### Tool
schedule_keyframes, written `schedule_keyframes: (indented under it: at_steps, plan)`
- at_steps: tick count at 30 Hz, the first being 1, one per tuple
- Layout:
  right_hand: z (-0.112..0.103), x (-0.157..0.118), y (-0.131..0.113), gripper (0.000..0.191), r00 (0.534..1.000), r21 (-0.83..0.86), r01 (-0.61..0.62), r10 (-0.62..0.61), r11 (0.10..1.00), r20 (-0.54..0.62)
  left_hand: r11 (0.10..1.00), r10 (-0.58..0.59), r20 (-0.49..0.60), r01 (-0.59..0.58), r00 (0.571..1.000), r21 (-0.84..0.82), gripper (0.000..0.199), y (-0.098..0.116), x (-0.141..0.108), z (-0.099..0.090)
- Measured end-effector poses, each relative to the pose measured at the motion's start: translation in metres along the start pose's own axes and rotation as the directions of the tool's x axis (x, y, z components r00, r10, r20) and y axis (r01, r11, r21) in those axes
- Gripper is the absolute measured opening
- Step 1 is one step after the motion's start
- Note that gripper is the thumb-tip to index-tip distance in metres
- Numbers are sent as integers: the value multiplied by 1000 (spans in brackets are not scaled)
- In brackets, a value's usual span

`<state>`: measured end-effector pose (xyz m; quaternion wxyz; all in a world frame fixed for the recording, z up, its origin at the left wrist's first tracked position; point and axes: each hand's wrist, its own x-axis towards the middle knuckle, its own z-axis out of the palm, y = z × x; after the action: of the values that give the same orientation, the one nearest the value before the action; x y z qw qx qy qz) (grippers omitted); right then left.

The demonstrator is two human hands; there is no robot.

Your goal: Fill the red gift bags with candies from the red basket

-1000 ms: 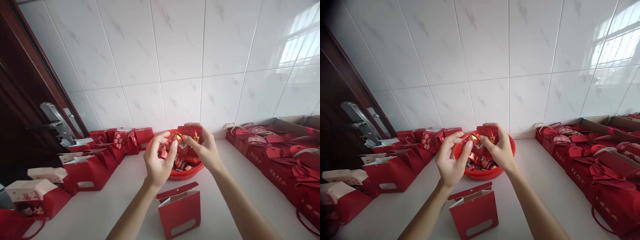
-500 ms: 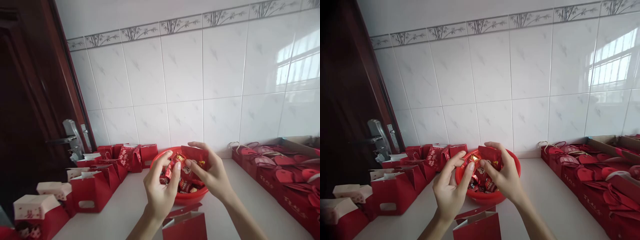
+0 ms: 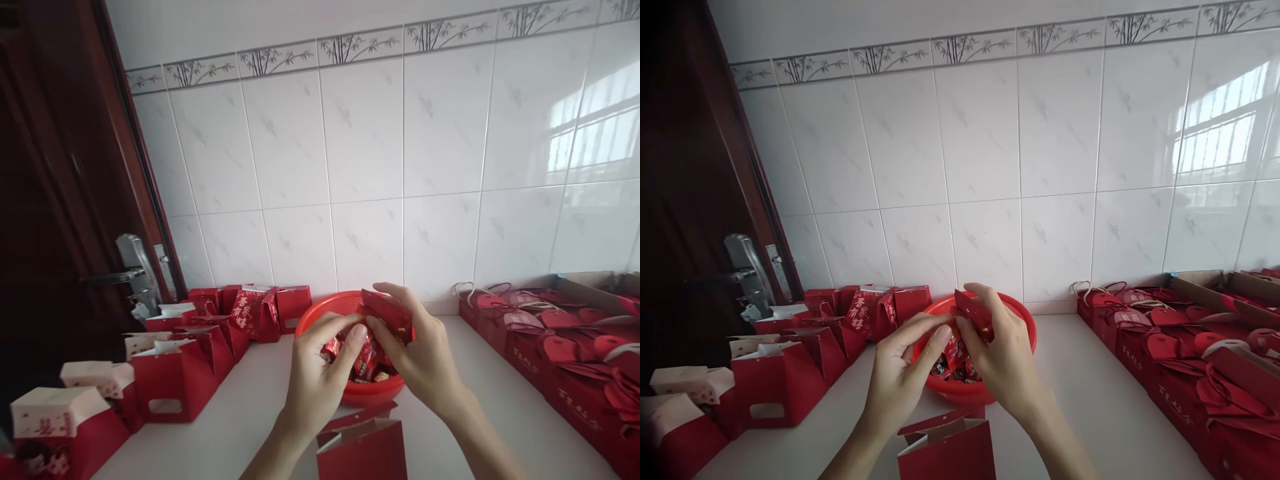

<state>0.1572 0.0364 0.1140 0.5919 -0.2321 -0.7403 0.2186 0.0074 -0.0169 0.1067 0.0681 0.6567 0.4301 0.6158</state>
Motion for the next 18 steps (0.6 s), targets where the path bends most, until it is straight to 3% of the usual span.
schedule_keyframes:
  at_steps: [3,5,11,15,18]
  plan:
    - [0,0,-2,22,996,-100,84,-87,991,-31,1000,13,0,-13,1000,-10,22,0,0,0]
    - [-1,1,-2,22,996,-99,79,-82,992,-31,1000,22,-30,-22,999,4,21,-2,-1,-1]
    - [-9,4,-1,31,996,77,-83,82,994,22,992,101,-176,-85,979,97,23,-6,-1,-8]
    - [-10,4,-1,32,977,202,-181,154,963,145,986,128,-206,-102,970,133,20,-5,2,-12]
    - [-9,4,-3,29,963,255,-226,176,940,204,962,223,-201,-182,954,203,11,-3,4,-13]
